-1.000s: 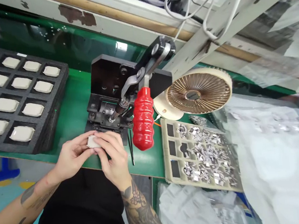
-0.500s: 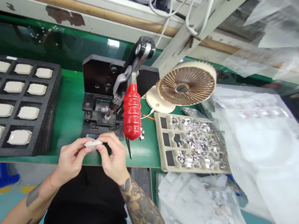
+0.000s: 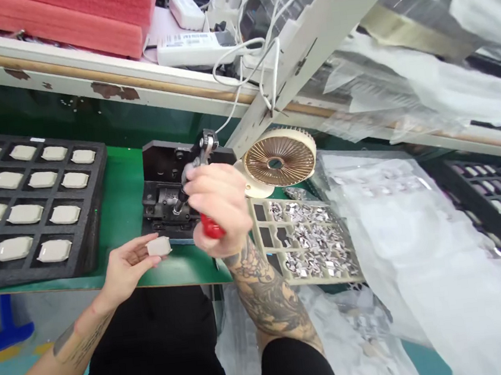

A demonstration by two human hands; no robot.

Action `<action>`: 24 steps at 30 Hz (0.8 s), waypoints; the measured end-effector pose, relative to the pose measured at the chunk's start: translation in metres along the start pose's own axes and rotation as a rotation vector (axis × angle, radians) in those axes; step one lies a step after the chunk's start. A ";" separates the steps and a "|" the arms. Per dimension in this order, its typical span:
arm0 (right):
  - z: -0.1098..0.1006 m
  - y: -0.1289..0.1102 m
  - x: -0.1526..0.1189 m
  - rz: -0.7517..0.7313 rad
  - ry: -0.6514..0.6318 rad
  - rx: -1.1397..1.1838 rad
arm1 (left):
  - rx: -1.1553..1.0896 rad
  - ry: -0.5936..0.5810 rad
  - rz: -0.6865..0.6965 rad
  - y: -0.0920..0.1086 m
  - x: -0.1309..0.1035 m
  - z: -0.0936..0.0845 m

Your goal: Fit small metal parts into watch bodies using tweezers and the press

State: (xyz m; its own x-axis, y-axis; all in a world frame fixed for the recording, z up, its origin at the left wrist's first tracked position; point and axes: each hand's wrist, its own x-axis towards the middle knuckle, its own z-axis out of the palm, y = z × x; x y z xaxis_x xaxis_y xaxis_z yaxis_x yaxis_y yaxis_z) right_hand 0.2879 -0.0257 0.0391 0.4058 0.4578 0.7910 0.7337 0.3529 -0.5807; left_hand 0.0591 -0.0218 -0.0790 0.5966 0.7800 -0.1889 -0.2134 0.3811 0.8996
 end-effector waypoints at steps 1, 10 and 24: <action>0.006 -0.012 0.011 -0.098 0.093 0.030 | 0.022 0.015 0.013 -0.001 0.000 0.000; -0.024 -0.034 -0.062 -0.167 -0.028 -0.065 | 0.477 0.083 0.212 0.005 -0.016 -0.011; -0.012 0.017 -0.129 0.270 -0.627 -0.217 | 1.151 0.094 0.662 0.025 0.001 -0.001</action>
State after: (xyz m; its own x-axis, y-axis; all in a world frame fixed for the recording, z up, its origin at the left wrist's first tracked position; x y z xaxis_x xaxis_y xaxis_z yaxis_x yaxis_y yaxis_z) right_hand 0.2545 -0.0886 -0.0702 0.2463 0.9122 0.3274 0.7702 0.0209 -0.6375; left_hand 0.0537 -0.0105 -0.0573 0.5697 0.7029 0.4258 0.3583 -0.6787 0.6410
